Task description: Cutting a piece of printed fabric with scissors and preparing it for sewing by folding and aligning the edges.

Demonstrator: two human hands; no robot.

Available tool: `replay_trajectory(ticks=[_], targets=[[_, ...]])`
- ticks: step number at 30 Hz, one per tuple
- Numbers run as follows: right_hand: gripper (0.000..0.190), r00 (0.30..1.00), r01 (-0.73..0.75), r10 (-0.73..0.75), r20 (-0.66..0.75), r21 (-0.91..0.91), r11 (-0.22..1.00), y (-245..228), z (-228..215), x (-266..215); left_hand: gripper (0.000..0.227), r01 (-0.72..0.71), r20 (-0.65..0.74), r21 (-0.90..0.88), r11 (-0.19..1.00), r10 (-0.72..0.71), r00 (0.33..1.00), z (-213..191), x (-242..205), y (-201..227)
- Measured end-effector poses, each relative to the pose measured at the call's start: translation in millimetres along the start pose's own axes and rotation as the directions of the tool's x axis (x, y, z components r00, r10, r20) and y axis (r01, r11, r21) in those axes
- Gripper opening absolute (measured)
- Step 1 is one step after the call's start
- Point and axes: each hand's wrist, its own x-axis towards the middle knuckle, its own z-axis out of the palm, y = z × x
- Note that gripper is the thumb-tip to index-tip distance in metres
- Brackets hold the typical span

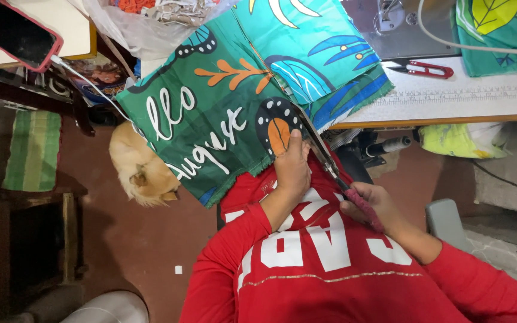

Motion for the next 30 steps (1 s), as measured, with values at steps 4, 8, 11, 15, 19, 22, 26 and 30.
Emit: replay_trajectory(ticks=[4, 8, 11, 15, 19, 22, 26, 30], targets=[[0.037, 1.0, -0.019, 0.019, -0.018, -0.029, 0.999, -31.1, 3.0, -4.1, 0.019, -0.003, 0.02, 0.005, 1.0, 0.003, 1.0, -6.0, 2.4, -3.5], [0.035, 0.998, -0.046, 0.044, 0.045, 0.059, 0.997, -57.0, 5.5, -0.6, 0.033, 0.063, 0.047, 0.238, 0.969, -0.076, 0.996, -33.4, 19.5, -36.5], [0.032, 0.996, -0.033, 0.015, 0.086, 0.217, 0.976, -58.9, 6.7, 8.6, 0.052, 0.121, 0.042, 0.362, 0.924, -0.146, 0.988, -33.9, 14.7, -33.7], [0.036, 0.99, -0.032, -0.016, 0.139, 0.333, 0.942, -74.3, 10.2, 14.7, 0.044, 0.042, 0.056, 0.29, 0.956, -0.06, 0.997, -28.4, 17.3, -31.3], [0.036, 0.991, -0.064, 0.016, 0.134, 0.358, 0.932, -64.4, 9.5, 18.5, 0.032, -0.087, 0.108, 0.272, 0.958, 0.059, 0.992, -39.6, 31.5, -44.3], [0.035, 0.996, -0.076, 0.061, 0.064, 0.265, 0.961, -54.9, 6.9, 24.2, 0.028, -0.242, 0.197, 0.31, 0.919, 0.187, 0.962, -43.3, 32.2, -42.2], [0.037, 0.993, -0.118, 0.116, 0.024, 0.216, 0.969, -43.1, 4.6, 31.7, 0.038, -0.313, 0.243, 0.399, 0.862, 0.229, 0.942, -41.2, 27.5, -30.7], [0.035, 0.988, -0.156, 0.156, 0.019, 0.214, 0.964, -56.6, 5.1, 37.2, 0.04, -0.373, 0.261, 0.427, 0.824, 0.283, 0.923, -42.1, 32.1, -32.3]])
